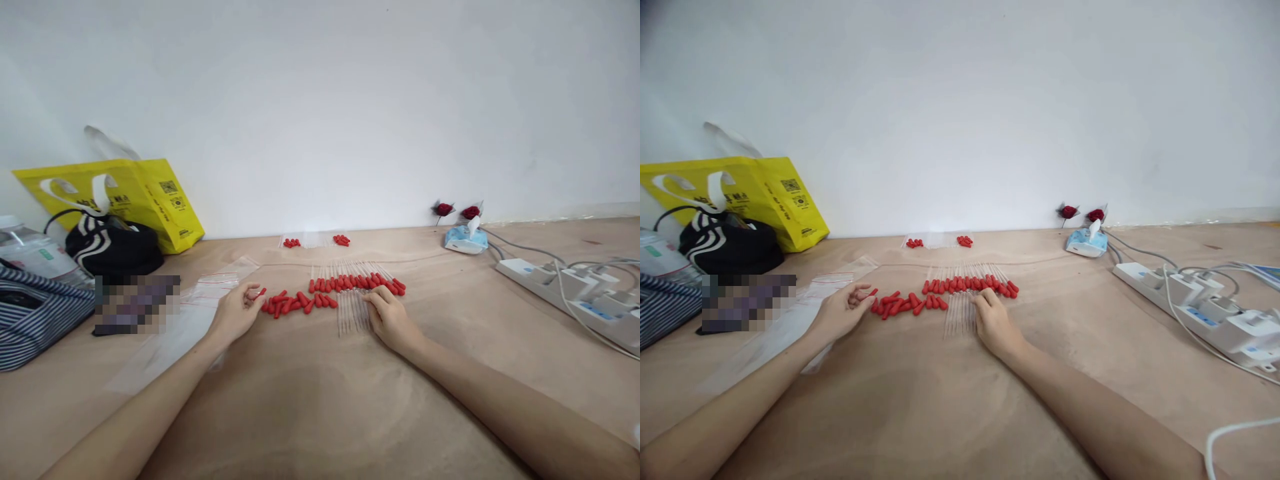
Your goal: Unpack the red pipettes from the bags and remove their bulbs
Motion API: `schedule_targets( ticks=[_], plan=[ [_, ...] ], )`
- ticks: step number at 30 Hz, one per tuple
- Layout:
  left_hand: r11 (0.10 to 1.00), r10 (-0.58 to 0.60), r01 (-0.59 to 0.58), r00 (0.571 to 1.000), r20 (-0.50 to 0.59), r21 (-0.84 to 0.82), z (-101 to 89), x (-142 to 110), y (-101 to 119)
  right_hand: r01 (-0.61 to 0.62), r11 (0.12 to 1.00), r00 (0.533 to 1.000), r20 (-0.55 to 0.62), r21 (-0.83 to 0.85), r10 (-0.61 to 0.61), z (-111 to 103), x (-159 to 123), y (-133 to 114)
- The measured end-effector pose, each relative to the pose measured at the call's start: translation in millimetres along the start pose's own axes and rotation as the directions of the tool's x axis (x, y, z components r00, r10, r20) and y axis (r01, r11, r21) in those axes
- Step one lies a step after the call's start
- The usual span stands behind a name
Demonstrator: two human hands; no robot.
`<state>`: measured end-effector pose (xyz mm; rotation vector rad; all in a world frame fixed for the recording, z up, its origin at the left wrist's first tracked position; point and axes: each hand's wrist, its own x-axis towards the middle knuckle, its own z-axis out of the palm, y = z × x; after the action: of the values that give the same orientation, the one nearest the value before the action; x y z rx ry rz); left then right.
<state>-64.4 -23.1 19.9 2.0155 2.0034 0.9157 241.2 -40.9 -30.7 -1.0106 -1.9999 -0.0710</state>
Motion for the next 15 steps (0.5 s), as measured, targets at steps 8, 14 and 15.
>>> schedule_targets(
  ticks=[8, 14, 15],
  plan=[
    [0.995, -0.099, 0.099, 0.995, 0.024, 0.016, -3.0, -1.3, -2.8, 0.007, 0.999, 0.995, 0.095, 0.04, -0.011, -3.9, 1.5, -11.5],
    [0.964, 0.112, -0.087, 0.99, -0.089, 0.25, -4.9, 3.3, 22.3, -0.006, 1.0, 0.992, 0.124, 0.01, 0.005, -9.0, 1.6, -11.9],
    [0.958, 0.139, -0.122, 0.989, -0.05, 0.261, -1.4, 6.1, 30.7, -0.017, 1.0, 0.994, 0.107, -0.006, 0.017, -9.3, 1.5, -11.1]
  ],
)
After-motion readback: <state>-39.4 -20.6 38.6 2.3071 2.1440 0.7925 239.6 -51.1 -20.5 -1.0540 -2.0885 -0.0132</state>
